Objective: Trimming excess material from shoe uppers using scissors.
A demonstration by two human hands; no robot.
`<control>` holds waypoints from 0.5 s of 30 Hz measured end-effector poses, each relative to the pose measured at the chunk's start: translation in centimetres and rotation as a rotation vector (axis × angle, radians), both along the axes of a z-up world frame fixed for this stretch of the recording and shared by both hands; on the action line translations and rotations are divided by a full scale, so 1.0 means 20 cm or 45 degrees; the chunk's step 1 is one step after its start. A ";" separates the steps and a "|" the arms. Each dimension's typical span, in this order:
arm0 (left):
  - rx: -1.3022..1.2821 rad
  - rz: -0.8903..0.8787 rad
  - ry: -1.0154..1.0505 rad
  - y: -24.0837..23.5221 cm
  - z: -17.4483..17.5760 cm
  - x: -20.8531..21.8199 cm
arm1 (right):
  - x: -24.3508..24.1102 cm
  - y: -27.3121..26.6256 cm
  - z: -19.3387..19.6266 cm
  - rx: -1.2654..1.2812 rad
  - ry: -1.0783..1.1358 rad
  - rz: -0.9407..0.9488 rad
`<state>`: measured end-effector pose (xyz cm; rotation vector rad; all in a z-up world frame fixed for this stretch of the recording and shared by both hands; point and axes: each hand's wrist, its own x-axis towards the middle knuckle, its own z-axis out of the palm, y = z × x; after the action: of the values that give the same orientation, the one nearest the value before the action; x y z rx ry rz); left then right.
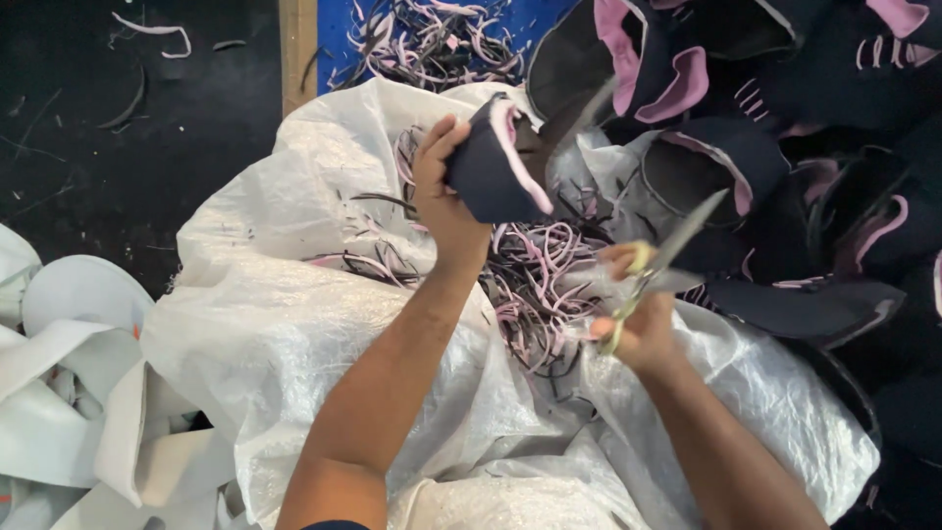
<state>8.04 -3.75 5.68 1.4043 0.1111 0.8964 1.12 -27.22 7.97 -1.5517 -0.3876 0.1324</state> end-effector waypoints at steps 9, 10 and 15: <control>0.826 -0.243 0.124 -0.09 0.07 -0.09 | 0.06 -0.07 0.00 -0.236 -0.628 -0.433; 0.825 -0.247 0.125 -0.10 0.08 -0.11 | 0.05 -0.04 0.01 -0.238 -0.625 -0.436; 0.563 -0.361 0.058 -0.17 0.12 -0.16 | 0.00 -0.08 -0.25 -0.026 0.221 -0.002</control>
<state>4.79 -7.20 8.14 1.7974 -0.2622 0.6742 1.07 -28.77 3.00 -1.5470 -0.2483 0.2685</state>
